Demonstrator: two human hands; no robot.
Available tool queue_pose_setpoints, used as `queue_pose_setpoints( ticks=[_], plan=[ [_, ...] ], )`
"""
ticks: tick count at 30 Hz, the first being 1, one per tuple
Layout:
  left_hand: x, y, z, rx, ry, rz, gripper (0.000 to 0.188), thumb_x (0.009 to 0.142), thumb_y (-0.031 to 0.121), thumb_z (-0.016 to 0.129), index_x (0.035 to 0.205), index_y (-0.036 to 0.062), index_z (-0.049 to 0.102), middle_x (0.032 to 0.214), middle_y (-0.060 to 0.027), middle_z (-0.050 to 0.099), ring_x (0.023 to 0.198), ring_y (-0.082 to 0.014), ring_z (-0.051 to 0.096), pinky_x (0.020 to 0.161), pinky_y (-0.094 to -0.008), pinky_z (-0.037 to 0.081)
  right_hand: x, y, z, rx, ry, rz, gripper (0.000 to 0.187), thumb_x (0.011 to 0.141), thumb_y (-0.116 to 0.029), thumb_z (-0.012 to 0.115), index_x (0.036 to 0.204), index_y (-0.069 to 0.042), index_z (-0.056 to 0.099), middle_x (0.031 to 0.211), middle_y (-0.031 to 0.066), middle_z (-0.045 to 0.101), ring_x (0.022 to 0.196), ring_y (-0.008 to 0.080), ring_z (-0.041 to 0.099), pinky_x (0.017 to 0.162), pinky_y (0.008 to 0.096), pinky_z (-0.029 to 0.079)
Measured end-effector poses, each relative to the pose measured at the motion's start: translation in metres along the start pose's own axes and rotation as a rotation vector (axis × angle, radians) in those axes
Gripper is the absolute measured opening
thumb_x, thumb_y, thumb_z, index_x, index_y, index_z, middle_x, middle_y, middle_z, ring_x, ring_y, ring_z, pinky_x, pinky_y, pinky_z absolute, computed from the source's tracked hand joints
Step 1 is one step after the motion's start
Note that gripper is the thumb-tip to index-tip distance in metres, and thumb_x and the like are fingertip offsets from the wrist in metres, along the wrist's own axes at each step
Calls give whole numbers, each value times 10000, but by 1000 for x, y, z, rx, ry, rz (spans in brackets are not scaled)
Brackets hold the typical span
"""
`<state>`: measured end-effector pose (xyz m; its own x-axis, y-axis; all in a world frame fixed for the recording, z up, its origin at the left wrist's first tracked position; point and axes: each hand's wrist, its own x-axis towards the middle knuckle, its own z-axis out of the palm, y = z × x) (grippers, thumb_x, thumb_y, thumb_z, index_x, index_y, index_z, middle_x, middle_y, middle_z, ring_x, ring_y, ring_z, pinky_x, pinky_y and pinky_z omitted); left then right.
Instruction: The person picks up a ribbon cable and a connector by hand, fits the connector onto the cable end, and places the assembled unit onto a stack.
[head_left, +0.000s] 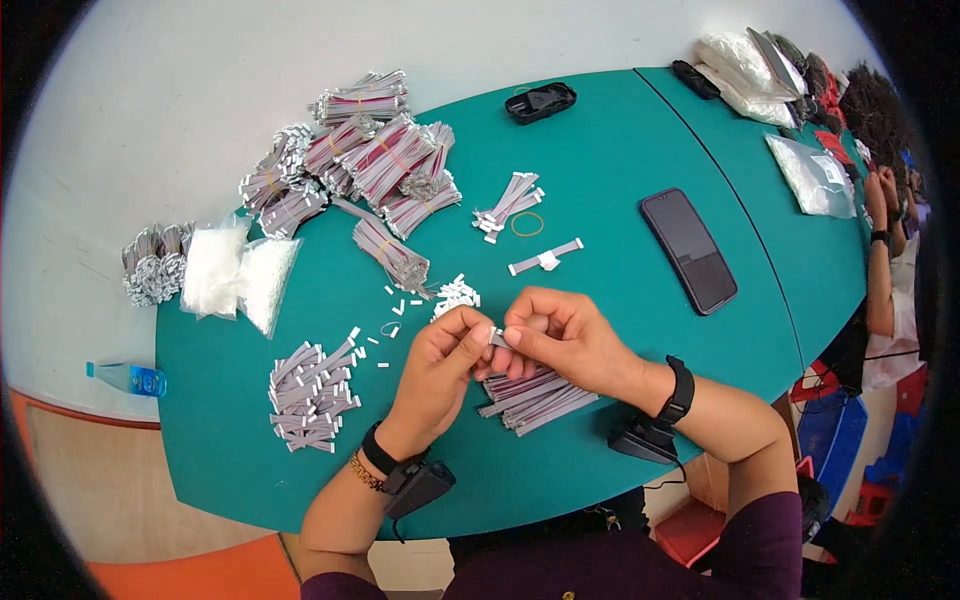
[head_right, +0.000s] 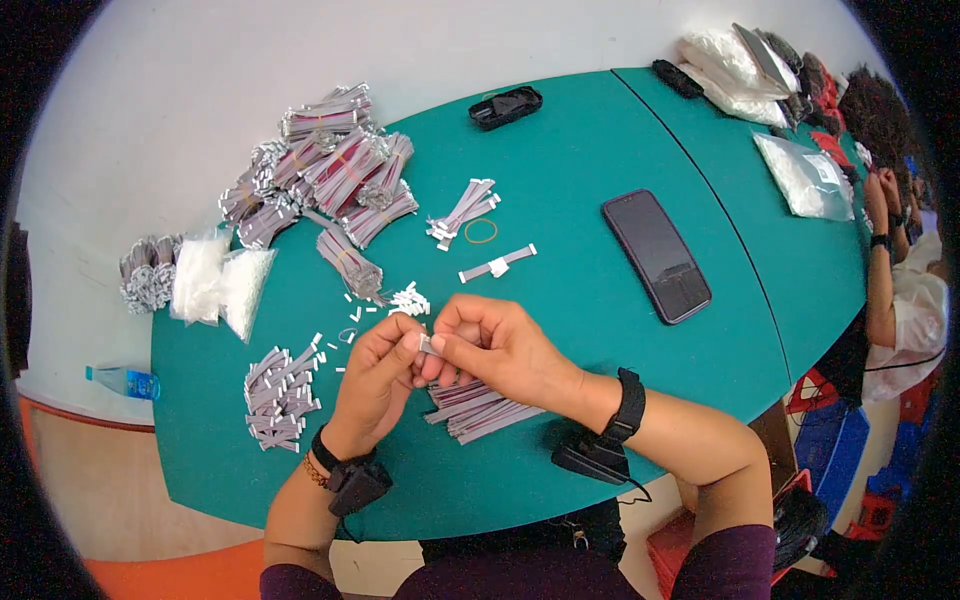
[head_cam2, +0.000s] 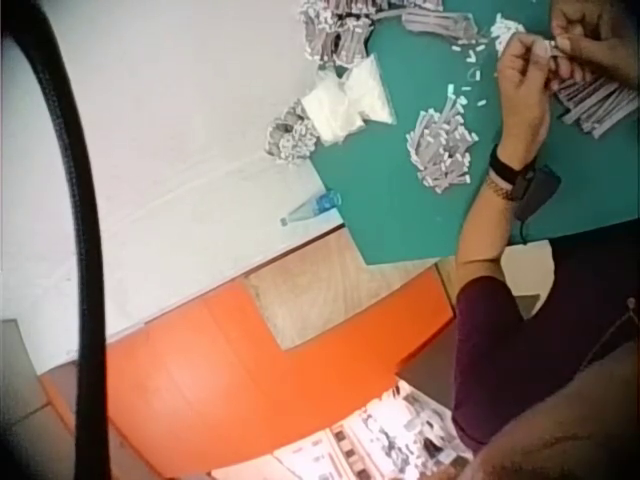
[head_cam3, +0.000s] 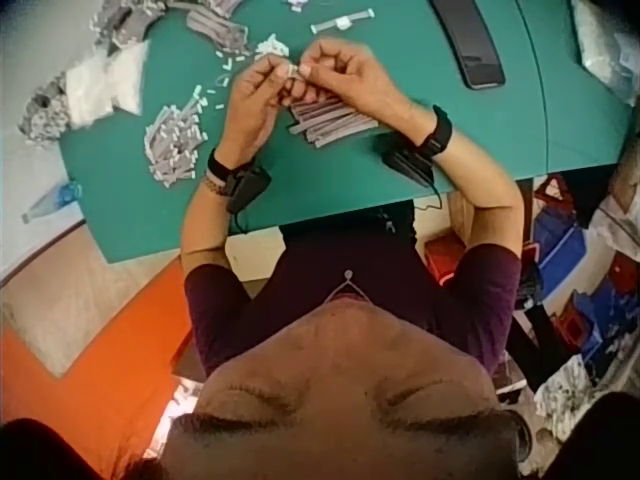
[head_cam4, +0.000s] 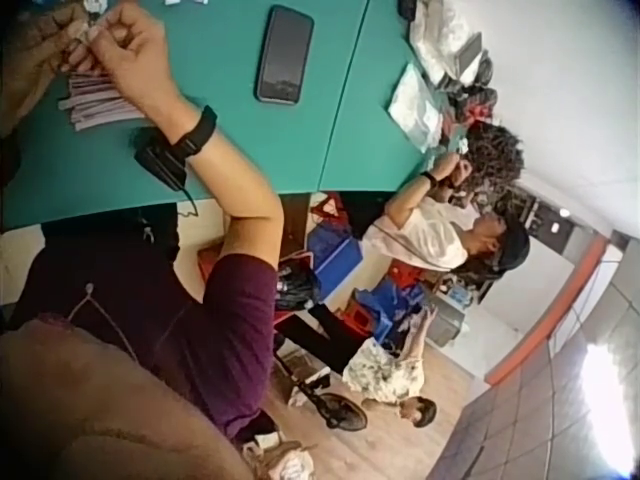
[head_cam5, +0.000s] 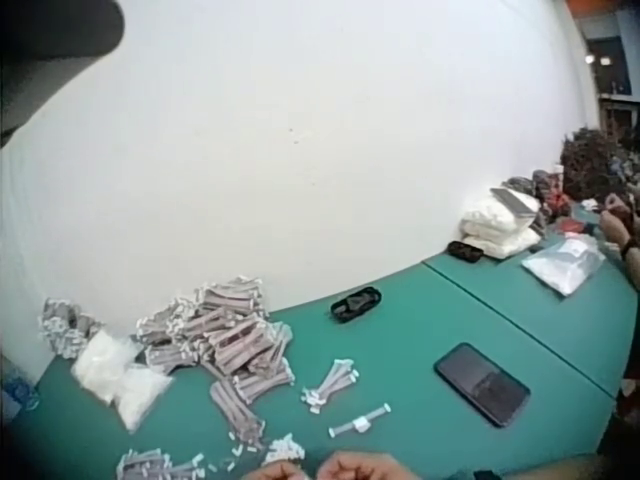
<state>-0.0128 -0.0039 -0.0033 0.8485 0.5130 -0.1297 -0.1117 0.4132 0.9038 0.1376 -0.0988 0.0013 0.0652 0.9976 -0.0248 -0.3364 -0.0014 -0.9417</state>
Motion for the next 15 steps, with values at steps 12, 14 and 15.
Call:
queue_pose_setpoints(
  ticks=[12, 14, 15],
  plan=[
    [-1, 4, 1, 11, -30, -55, 172, 915, 224, 496, 823, 81, 516, 694, 16, 509, 618, -55, 446, 564, -188, 337, 0, 1, 0, -10, -24, 1, 86, 905, -93, 513, 859, -20, 519, 735, 55, 623, 633, 74, 592, 564, 191, 486],
    [-1, 3, 0, 12, -23, -66, 168, 913, 220, 498, 821, 81, 517, 695, 13, 511, 617, -57, 446, 564, -188, 336, 0, 1, 0, -5, -25, 5, 85, 905, -89, 513, 859, -19, 518, 733, 58, 622, 632, 75, 592, 564, 193, 486],
    [-1, 3, 0, 12, -23, -66, 168, 913, 220, 498, 821, 81, 517, 695, 13, 511, 617, -57, 446, 564, -188, 336, 0, 1, 0, -2, -25, -1, 85, 905, -88, 513, 858, -17, 517, 732, 61, 622, 631, 77, 592, 563, 194, 487]
  ],
)
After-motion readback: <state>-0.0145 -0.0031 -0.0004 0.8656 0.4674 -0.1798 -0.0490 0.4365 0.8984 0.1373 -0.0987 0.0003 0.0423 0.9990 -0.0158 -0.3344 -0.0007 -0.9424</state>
